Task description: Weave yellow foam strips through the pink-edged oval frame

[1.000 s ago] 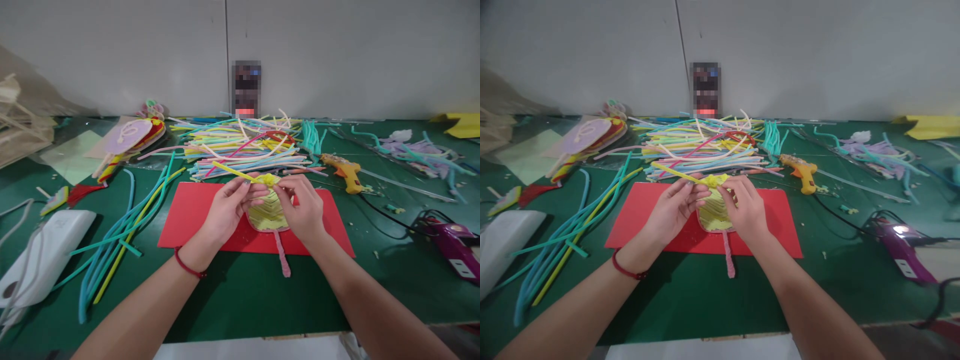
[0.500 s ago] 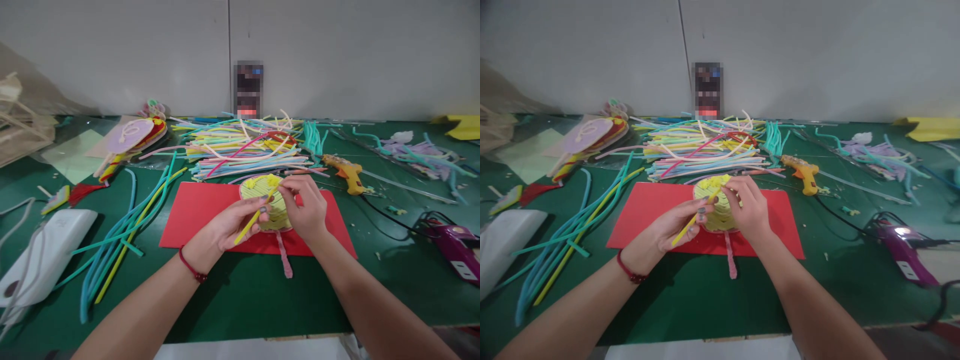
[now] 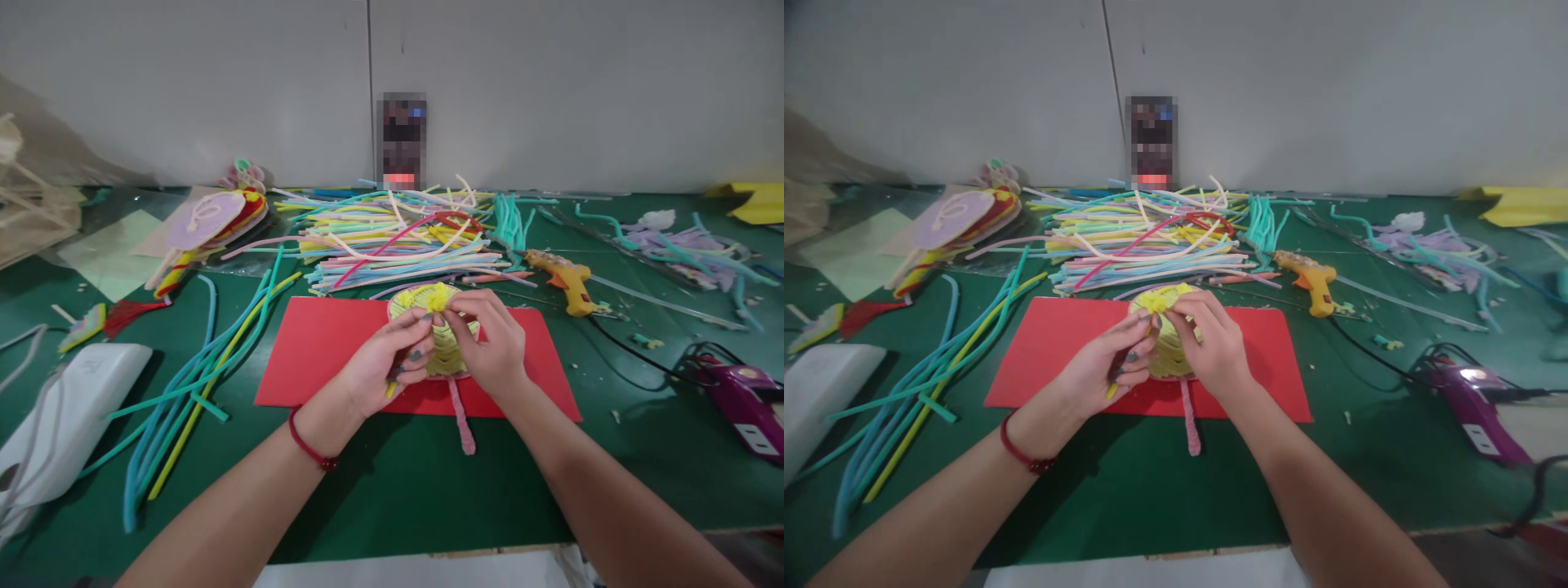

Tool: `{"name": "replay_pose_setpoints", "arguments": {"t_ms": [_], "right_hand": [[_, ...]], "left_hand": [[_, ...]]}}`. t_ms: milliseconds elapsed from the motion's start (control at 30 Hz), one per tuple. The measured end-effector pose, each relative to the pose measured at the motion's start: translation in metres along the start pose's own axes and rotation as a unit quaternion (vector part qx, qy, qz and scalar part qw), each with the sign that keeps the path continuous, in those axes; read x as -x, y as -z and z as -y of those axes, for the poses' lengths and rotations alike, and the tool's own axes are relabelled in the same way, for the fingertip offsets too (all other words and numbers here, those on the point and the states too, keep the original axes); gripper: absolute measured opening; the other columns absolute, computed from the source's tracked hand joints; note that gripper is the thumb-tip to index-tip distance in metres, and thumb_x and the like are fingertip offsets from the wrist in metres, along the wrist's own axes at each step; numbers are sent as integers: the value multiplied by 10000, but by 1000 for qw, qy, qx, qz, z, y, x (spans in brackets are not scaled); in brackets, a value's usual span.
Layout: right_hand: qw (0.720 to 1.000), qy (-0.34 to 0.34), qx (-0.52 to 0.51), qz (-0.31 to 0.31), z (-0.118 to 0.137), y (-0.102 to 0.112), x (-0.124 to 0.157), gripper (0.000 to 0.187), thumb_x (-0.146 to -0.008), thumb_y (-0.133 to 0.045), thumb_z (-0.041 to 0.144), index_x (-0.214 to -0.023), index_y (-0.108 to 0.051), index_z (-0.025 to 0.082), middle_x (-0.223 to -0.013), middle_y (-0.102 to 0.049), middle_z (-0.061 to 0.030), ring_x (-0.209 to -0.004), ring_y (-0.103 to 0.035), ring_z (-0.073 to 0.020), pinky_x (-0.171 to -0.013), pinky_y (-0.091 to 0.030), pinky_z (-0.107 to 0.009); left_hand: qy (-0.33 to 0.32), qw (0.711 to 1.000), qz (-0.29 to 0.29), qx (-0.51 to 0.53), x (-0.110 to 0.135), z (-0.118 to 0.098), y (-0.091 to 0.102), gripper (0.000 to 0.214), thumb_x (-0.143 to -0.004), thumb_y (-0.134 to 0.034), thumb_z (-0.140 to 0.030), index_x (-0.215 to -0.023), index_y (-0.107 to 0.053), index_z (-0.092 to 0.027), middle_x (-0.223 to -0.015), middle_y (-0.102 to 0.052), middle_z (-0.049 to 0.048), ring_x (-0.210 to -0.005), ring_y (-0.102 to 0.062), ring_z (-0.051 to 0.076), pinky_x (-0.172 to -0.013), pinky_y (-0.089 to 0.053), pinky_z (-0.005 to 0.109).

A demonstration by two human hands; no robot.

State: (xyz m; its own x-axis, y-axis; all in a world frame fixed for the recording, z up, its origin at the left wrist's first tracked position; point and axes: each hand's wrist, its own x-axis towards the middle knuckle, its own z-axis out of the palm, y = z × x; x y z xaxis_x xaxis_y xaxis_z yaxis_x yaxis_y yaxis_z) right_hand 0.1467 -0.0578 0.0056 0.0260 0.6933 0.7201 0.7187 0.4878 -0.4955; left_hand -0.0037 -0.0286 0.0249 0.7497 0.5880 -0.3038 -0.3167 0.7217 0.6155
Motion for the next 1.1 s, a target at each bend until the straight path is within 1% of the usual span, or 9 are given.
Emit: {"name": "replay_pose_setpoints", "arguments": {"t_ms": [67, 133, 233, 300, 433, 567, 767, 900, 1100], "right_hand": [[999, -13, -25, 18, 2, -1, -1, 112, -824, -506, 113, -788, -536, 214, -776, -604, -43, -766, -573, -164, -637, -481, -287], [997, -38, -57, 42, 4, -2, -1, 116, -826, -497, 121, -754, -531, 206, -753, -593, -41, -741, -567, -158, -609, -475, -275], [986, -109, -107, 65, 5, -3, -1, 113, -820, -507, 151, -721, -527, 202, -740, -582, -34, -726, -563, -152, -578, -464, -261], [974, -158, -144, 74, 5, -3, -1, 110, -815, -517, 174, -711, -526, 206, -743, -578, -28, -735, -562, -154, -588, -464, -266], [952, -216, -205, 73, 3, -4, -1, 105, -808, -535, 213, -703, -533, 210, -719, -568, -17, -734, -558, -158, -611, -465, -280], [943, -246, -213, 69, 1, -4, -1, 124, -808, -551, 268, -701, -543, 206, -710, -564, -17, -697, -547, -151, -583, -459, -273], [934, -255, -233, 88, 1, -3, -1, 127, -814, -544, 271, -710, -537, 199, -738, -550, -24, -682, -541, -143, -552, -459, -257], [939, -247, -215, 109, 2, -1, -3, 118, -819, -528, 244, -711, -533, 196, -744, -543, -25, -678, -527, -139, -538, -448, -249], [936, -250, -204, 140, 5, 4, -5, 121, -815, -518, 231, -701, -524, 192, -719, -522, -12, -659, -517, -130, -533, -435, -238]], "left_hand": [[-29, 995, -32, -92, 0, 1, -2, 133, -802, -531, -265, -731, -461, -177, -515, -340, -77, -376, -201, 21, -340, -155, 129], [-68, 974, -74, -201, -1, 0, -4, 172, -762, -561, -275, -683, -450, -172, -522, -363, -76, -398, -233, 25, -369, -180, 144], [-135, 917, -111, -359, -5, 2, -4, 152, -739, -555, -246, -646, -477, -155, -577, -418, -54, -507, -361, 53, -468, -295, 170], [-156, 886, -117, -421, -7, 4, -3, 157, -755, -527, -239, -633, -476, -153, -599, -439, -44, -566, -394, 73, -524, -327, 192], [-171, 868, -110, -453, -8, 7, -3, 199, -796, -488, -259, -630, -439, -161, -592, -422, -47, -568, -386, 81, -528, -320, 200], [-185, 857, -103, -469, -7, 7, -4, 238, -842, -433, -298, -642, -421, -169, -624, -419, -38, -584, -382, 85, -538, -324, 200], [-170, 875, -97, -442, -9, 10, 0, 270, -880, -333, -332, -659, -376, -183, -606, -362, -38, -533, -344, 84, -502, -308, 210], [-184, 824, -137, -518, -9, 12, 3, 240, -881, -331, -316, -686, -383, -185, -627, -398, -27, -568, -378, 96, -525, -316, 223], [-187, 766, -137, -599, -7, 10, 4, 273, -894, -305, -310, -652, -350, -191, -593, -404, -27, -537, -366, 101, -500, -267, 234]]}}
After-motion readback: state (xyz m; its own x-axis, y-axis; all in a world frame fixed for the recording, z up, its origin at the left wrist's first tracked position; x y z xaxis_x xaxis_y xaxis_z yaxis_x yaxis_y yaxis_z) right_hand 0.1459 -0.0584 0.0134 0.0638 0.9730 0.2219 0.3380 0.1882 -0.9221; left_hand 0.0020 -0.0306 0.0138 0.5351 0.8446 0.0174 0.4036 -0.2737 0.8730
